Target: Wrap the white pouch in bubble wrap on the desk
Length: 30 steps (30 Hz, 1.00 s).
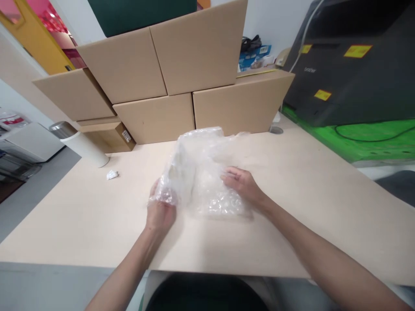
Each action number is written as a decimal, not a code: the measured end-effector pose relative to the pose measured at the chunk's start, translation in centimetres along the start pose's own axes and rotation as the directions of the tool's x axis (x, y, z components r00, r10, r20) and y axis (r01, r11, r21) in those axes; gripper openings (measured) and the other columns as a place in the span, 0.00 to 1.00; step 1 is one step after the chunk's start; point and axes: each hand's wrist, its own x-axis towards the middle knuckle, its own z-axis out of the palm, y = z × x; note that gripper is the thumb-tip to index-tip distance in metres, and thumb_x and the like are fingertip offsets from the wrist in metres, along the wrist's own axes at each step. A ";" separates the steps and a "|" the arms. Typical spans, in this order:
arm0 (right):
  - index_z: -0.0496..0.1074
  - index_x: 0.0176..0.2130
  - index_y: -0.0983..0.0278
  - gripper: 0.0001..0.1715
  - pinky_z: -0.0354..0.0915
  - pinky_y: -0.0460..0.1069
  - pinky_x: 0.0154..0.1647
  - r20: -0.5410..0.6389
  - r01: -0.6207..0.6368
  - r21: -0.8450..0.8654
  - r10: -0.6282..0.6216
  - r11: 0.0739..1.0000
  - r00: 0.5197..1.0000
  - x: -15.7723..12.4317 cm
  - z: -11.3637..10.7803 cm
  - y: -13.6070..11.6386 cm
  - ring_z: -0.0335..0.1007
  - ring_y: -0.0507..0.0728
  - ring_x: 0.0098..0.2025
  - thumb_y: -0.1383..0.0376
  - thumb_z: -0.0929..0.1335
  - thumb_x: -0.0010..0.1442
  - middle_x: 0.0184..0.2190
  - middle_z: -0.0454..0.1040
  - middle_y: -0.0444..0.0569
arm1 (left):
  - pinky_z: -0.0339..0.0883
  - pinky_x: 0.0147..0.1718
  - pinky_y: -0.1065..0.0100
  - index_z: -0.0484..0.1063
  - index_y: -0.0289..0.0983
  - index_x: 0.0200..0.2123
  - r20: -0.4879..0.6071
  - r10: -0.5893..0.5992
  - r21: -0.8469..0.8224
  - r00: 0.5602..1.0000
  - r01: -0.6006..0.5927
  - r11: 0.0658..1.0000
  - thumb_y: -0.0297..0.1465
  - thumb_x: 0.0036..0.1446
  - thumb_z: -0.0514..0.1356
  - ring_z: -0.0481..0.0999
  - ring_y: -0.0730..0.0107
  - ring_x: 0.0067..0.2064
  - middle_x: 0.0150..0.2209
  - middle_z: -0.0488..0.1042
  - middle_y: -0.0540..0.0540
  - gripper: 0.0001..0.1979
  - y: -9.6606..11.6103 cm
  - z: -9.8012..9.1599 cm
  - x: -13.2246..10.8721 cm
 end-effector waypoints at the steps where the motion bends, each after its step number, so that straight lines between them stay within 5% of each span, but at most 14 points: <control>1: 0.73 0.35 0.63 0.19 0.57 0.47 0.27 -0.009 -0.014 0.025 0.014 1.000 1.000 0.0 0.0 0.0 0.60 0.51 0.25 0.51 0.72 0.52 0.25 0.68 0.42 | 0.76 0.36 0.65 0.61 0.47 0.60 -0.027 0.000 0.047 1.000 0.001 0.999 0.38 0.55 0.66 0.80 0.67 0.37 0.45 0.77 0.46 0.31 0.1 -0.6 -0.4; 4: 0.72 0.33 0.63 0.18 0.56 0.47 0.24 -0.042 -0.066 0.084 0.070 0.994 0.997 0.1 0.0 -0.1 0.58 0.50 0.23 0.52 0.73 0.51 0.22 0.66 0.40 | 0.75 0.44 0.62 0.46 0.53 0.67 -0.076 0.184 0.328 0.980 -0.150 0.933 0.39 0.57 0.65 0.77 0.63 0.51 0.63 0.64 0.40 0.40 0.9 -2.1 -1.4; 6: 0.71 0.30 0.63 0.17 0.55 0.46 0.22 -0.064 -0.086 0.102 0.092 0.991 0.994 0.2 -0.1 -0.3 0.57 0.49 0.21 0.53 0.74 0.50 0.20 0.64 0.39 | 0.71 0.53 0.55 0.54 0.49 0.65 0.032 0.378 0.549 0.925 -0.332 0.767 0.40 0.59 0.63 0.70 0.56 0.61 0.67 0.59 0.39 0.34 1.7 -3.3 -1.8; 8: 0.70 0.27 0.63 0.18 0.54 0.46 0.21 -0.085 -0.096 0.109 0.105 0.989 0.991 0.3 -0.3 -0.5 0.56 0.49 0.21 0.53 0.74 0.48 0.19 0.64 0.39 | 0.67 0.57 0.53 0.69 0.44 0.54 0.146 0.474 0.653 0.868 -0.445 0.614 0.39 0.61 0.61 0.70 0.54 0.61 0.61 0.67 0.40 0.19 2.3 -4.6 -2.0; 10: 0.70 0.27 0.62 0.18 0.54 0.46 0.20 -0.113 -0.102 0.121 0.116 0.987 0.987 0.5 -0.4 -0.7 0.56 0.49 0.20 0.53 0.75 0.45 0.19 0.64 0.39 | 0.69 0.54 0.54 0.74 0.41 0.46 0.153 0.432 0.694 0.889 -0.408 0.593 0.37 0.62 0.59 0.75 0.56 0.54 0.51 0.76 0.42 0.11 2.5 -6.1 -2.3; 13: 0.70 0.27 0.62 0.18 0.54 0.46 0.19 -0.140 -0.107 0.137 0.126 0.985 0.982 0.6 -0.7 -0.9 0.56 0.49 0.20 0.55 0.76 0.43 0.19 0.64 0.38 | 0.74 0.41 0.60 0.72 0.41 0.53 0.035 0.325 0.772 0.945 -0.232 0.592 0.36 0.60 0.61 0.78 0.58 0.46 0.50 0.76 0.42 0.18 2.5 -7.8 -3.1; 15: 0.70 0.25 0.62 0.17 0.54 0.46 0.18 -0.145 -0.111 0.131 0.130 0.985 0.981 0.6 -0.8 -0.9 0.56 0.49 0.19 0.55 0.76 0.44 0.18 0.64 0.39 | 0.74 0.38 0.61 0.71 0.41 0.55 0.044 0.358 0.833 0.932 -0.232 0.502 0.36 0.57 0.63 0.76 0.55 0.50 0.54 0.73 0.40 0.22 2.5 -8.4 -3.8; 17: 0.69 0.24 0.62 0.17 0.54 0.46 0.18 -0.150 -0.119 0.120 0.136 0.986 0.979 0.6 -0.9 -1.0 0.56 0.49 0.19 0.55 0.76 0.44 0.17 0.64 0.39 | 0.73 0.36 0.63 0.75 0.41 0.48 0.079 0.422 0.850 0.903 -0.282 0.445 0.37 0.57 0.64 0.76 0.55 0.51 0.51 0.76 0.41 0.15 2.6 -8.9 -4.3; 19: 0.70 0.24 0.62 0.16 0.53 0.46 0.18 -0.158 -0.138 0.112 0.155 0.984 0.975 0.6 -1.0 -1.1 0.56 0.49 0.19 0.55 0.75 0.44 0.18 0.64 0.40 | 0.73 0.34 0.65 0.75 0.40 0.40 -0.020 0.436 0.799 0.900 -0.247 0.548 0.37 0.58 0.63 0.79 0.59 0.43 0.39 0.78 0.44 0.09 2.8 -9.7 -4.5; 22: 0.71 0.24 0.62 0.15 0.53 0.46 0.18 -0.172 -0.174 0.104 0.190 0.979 0.967 0.6 -1.2 -1.2 0.56 0.49 0.19 0.56 0.76 0.42 0.18 0.64 0.40 | 0.73 0.32 0.65 0.69 0.39 0.47 -0.332 0.326 0.576 0.885 -0.084 0.813 0.36 0.56 0.63 0.77 0.68 0.28 0.29 0.76 0.51 0.16 3.0 -12.1 -4.4; 24: 0.70 0.23 0.61 0.15 0.53 0.46 0.18 -0.176 -0.190 0.093 0.204 0.977 0.963 0.7 -1.4 -1.2 0.56 0.49 0.19 0.57 0.76 0.41 0.18 0.64 0.40 | 0.70 0.29 0.67 0.63 0.39 0.52 -0.488 0.284 0.503 0.825 0.000 0.864 0.32 0.51 0.65 0.74 0.72 0.26 0.33 0.75 0.52 0.25 3.2 -14.0 -4.5; 26: 0.70 0.22 0.61 0.16 0.52 0.46 0.18 -0.179 -0.199 0.079 0.210 0.977 0.961 0.7 -1.5 -1.0 0.56 0.49 0.19 0.57 0.77 0.42 0.18 0.64 0.41 | 0.68 0.29 0.68 0.61 0.39 0.55 -0.545 0.402 0.607 0.736 0.015 0.794 0.30 0.48 0.66 0.74 0.71 0.31 0.42 0.74 0.47 0.30 3.5 -15.3 -5.1; 28: 0.69 0.22 0.61 0.16 0.52 0.46 0.18 -0.179 -0.206 0.067 0.215 0.976 0.960 0.7 -1.5 -0.7 0.56 0.49 0.19 0.56 0.76 0.43 0.18 0.65 0.41 | 0.69 0.34 0.64 0.63 0.40 0.55 -0.423 0.645 0.792 0.637 -0.086 0.605 0.29 0.50 0.66 0.75 0.65 0.40 0.48 0.71 0.42 0.28 4.1 -15.0 -6.0; 30: 0.70 0.23 0.61 0.15 0.51 0.46 0.17 -0.186 -0.224 0.056 0.231 0.973 0.955 0.8 -1.6 -0.6 0.56 0.49 0.19 0.56 0.76 0.43 0.18 0.65 0.41 | 0.69 0.41 0.58 0.66 0.41 0.52 -0.131 0.825 0.906 0.550 -0.272 0.325 0.29 0.54 0.65 0.73 0.57 0.48 0.49 0.69 0.41 0.22 4.9 -12.9 -7.0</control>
